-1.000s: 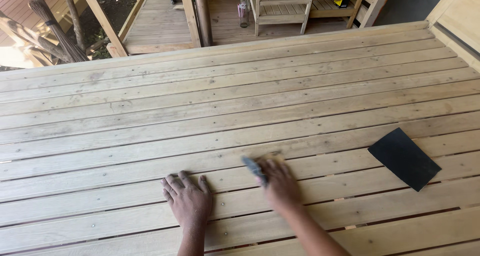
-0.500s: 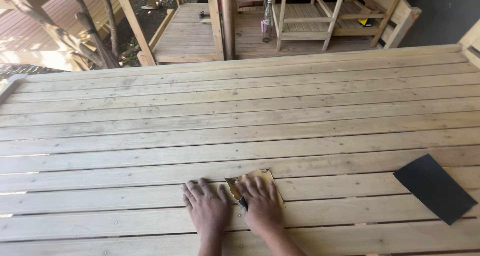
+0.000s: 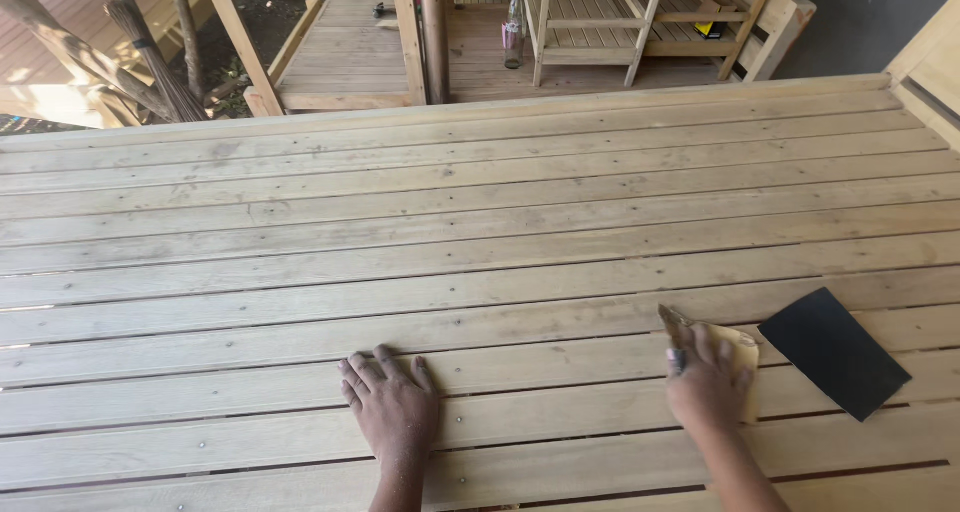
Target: The person sands the slatted wooden surface of a large table by hand, rubbing sandpaper back and forth across the planks and moving progressively across the surface. They occasionally reposition the sandpaper sheets on the table and finish by sanding the edge of the tabletop.
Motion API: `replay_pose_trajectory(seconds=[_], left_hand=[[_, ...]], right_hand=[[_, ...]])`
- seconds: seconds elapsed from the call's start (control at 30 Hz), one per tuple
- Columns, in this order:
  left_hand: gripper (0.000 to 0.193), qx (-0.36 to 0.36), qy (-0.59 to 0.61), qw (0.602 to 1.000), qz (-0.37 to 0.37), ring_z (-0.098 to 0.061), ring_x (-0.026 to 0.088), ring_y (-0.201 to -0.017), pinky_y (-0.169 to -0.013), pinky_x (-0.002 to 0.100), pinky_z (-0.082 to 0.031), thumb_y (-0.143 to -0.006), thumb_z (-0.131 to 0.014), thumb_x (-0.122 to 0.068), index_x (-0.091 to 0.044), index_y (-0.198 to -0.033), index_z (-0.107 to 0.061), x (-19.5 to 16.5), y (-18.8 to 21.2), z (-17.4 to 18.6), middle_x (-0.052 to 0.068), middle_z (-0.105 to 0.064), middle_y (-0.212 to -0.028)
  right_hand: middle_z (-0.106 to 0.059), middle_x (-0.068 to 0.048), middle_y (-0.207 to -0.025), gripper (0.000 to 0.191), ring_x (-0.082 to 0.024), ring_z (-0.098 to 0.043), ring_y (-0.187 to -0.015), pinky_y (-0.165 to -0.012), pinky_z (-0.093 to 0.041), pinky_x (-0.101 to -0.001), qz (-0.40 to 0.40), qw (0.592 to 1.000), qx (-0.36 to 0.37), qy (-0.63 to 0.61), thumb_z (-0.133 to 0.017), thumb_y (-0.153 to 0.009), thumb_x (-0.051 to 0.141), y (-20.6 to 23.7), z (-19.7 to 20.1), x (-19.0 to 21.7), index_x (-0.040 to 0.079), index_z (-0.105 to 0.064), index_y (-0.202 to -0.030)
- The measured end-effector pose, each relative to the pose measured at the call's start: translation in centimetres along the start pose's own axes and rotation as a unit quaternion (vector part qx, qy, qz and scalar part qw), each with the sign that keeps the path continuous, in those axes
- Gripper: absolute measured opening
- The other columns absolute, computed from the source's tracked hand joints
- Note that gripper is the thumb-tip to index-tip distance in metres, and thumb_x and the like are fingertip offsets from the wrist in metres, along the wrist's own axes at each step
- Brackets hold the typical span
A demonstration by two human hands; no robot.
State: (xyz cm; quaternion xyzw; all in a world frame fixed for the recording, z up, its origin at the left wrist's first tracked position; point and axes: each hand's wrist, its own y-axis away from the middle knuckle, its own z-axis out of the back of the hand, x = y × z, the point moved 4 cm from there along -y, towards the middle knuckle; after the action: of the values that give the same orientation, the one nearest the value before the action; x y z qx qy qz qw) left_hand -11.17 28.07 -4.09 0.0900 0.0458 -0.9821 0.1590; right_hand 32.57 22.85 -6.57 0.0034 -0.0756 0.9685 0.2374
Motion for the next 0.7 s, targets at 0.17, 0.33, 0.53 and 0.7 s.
replay_pose_trajectory(seconds=[0.17, 0.33, 0.53, 0.7], left_hand=[[0.07, 0.001, -0.001, 1.0, -0.002, -0.019, 0.043, -0.152, -0.123, 0.05, -0.017, -0.102, -0.033, -0.052, -0.002, -0.15, -0.04, 0.1, -0.1, -0.7, 0.031, -0.031, -0.157], [0.065, 0.0, 0.004, 1.0, -0.001, -0.018, 0.042, -0.152, -0.123, 0.049, -0.017, -0.101, -0.033, -0.047, -0.005, -0.151, -0.04, 0.8, -0.6, -2.0, 0.029, -0.031, -0.157], [0.06, -0.011, 0.071, 0.997, 0.026, -0.021, 0.04, -0.152, -0.122, 0.048, -0.019, -0.102, -0.033, -0.039, -0.01, -0.154, -0.04, 1.6, -0.9, -2.9, 0.026, -0.031, -0.157], [0.058, -0.032, 0.069, 0.997, 0.023, -0.02, 0.039, -0.152, -0.121, 0.047, -0.018, -0.103, -0.031, -0.042, -0.013, -0.153, -0.041, 1.3, -0.9, -2.2, 0.026, -0.03, -0.158]], right_hand=[[-0.039, 0.001, -0.16, 0.055, -0.029, -0.029, -0.15, -0.121, -0.019, -0.0599, 0.137, 0.989, 0.033, 0.036, -0.047, -0.098, 0.028, 5.1, 0.3, 12.7, 0.022, -0.042, -0.153], [-0.035, 0.001, -0.161, 0.061, -0.03, -0.022, -0.15, -0.123, -0.009, -0.0577, 0.295, 0.942, 0.148, -0.054, -0.047, -0.095, 0.012, 9.8, 2.1, 28.7, 0.028, -0.038, -0.154], [-0.039, 0.002, -0.159, 0.048, -0.029, -0.027, -0.15, -0.124, -0.009, -0.0549, 0.362, 0.91, 0.168, -0.108, -0.036, -0.105, 0.034, 9.7, 1.2, 31.3, 0.032, -0.041, -0.153], [-0.05, 0.001, -0.151, 0.048, -0.027, -0.04, -0.145, -0.12, -0.023, -0.052, 0.29, 0.953, 0.013, -0.083, -0.037, -0.104, 0.041, 5.6, 1.2, 18.9, 0.026, -0.048, -0.148]])
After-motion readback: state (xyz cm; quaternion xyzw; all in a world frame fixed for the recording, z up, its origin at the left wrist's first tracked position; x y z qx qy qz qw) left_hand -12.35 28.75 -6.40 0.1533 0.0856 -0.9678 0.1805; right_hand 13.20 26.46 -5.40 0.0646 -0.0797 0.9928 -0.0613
